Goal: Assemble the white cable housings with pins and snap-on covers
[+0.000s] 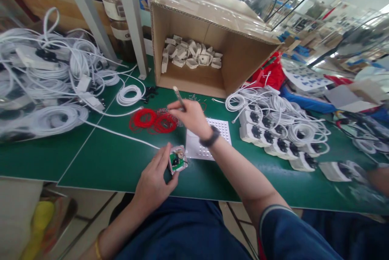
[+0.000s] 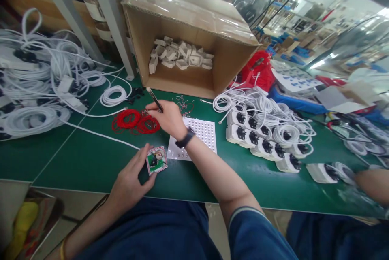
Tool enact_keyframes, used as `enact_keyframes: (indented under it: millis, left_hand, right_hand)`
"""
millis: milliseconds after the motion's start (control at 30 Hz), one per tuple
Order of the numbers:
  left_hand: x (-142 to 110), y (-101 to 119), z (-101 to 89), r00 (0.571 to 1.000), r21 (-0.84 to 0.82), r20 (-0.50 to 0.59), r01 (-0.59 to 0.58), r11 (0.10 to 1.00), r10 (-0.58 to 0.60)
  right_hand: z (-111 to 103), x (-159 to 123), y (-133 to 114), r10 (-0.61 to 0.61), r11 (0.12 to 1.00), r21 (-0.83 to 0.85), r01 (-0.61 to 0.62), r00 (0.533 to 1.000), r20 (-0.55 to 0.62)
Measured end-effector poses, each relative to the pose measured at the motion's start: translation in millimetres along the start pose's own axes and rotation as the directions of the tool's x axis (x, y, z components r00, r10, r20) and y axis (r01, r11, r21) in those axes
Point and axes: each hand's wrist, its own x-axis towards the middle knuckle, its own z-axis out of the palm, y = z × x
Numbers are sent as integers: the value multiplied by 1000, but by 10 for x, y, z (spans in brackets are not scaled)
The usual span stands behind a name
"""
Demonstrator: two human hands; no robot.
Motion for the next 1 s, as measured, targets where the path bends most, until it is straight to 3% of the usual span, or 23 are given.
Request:
enact_keyframes:
  millis: [67,167,267,400,600,767,1000]
  left_hand:
    - [-7,-1,1,1000,6,-2,-2,1000,2]
    - [-25,2,-5,1000,-6,4,-8,1000,8]
    - [-38,5,-5,1000,-26,9,-11,1000,11]
    - [-37,8,7,1000,-24,-3,-17,1000,17]
    - [-30,10,12,999,-2,-26,-31,1000,31]
    - [-31,-3,15,1000,-13,-8,-20,1000,20]
    - [3,21,0,1000,-42,-7,-13,999,13]
  right_hand:
    - [-128,-532,-32,15,998,66,-16,1000,9]
    - [-66,-1172,-30,187,947,259,-189,982,32]
    - [195,-1446,18,129,967,232,-104,987,-96]
    - [463,-1437,121,-66,995,70,76,988,-139]
    - [421,-1399,154,-116,992,33,119,990,-84]
    - [327,-1412,28,-120,977,-173,128,991,58]
    - [336,-1407,-16,-72,939,-335,82,996,43]
